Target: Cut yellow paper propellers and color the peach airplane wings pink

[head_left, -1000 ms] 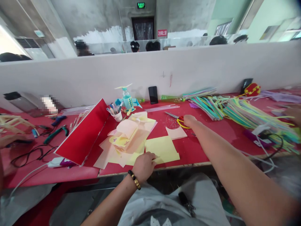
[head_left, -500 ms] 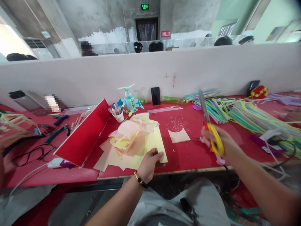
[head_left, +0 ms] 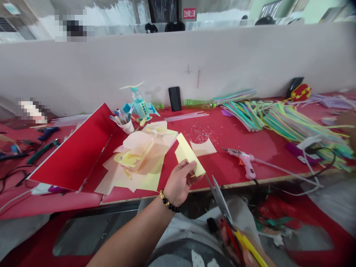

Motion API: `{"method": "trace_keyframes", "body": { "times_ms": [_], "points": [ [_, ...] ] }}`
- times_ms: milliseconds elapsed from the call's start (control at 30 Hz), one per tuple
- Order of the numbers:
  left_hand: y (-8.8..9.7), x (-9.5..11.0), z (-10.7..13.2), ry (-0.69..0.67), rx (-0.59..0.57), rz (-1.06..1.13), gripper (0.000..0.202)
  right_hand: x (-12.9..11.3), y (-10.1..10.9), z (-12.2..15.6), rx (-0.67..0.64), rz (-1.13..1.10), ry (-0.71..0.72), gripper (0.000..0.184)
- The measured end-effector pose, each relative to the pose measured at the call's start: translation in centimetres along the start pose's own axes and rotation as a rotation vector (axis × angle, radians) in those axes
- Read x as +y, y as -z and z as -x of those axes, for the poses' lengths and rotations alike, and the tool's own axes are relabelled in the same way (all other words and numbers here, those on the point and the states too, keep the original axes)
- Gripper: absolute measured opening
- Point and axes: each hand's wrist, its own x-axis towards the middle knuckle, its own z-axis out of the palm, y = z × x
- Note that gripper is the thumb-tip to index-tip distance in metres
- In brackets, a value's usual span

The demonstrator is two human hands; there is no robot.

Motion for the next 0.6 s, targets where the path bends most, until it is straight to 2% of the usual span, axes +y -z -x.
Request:
{"method": "trace_keyframes", "body": {
  "times_ms": [167,333,433,600],
  "points": [
    [-0.8,0.5,0.9,-0.083,-0.020,-0.074,0.018,-1.7,-0.8,-0.2,-0.050,0.042,0.072,0.073],
    [-0.2,0.5,1.3,-0.171,-0.027,-0.202,0.020,-5.9,-3.3,0.7,-0.006,0.038,0.096,0.072],
    [0.0,0.5,1.5,-0.203,-0.017,-0.240,0.019,-7.8,-4.1,1.1,0.004,0.078,0.098,0.066],
    [-0.1,0.4,1.8,-0.213,-0.026,-0.265,0.016,-8.3,-4.0,0.5,-0.044,0.095,0.078,0.067]
  ]
}}
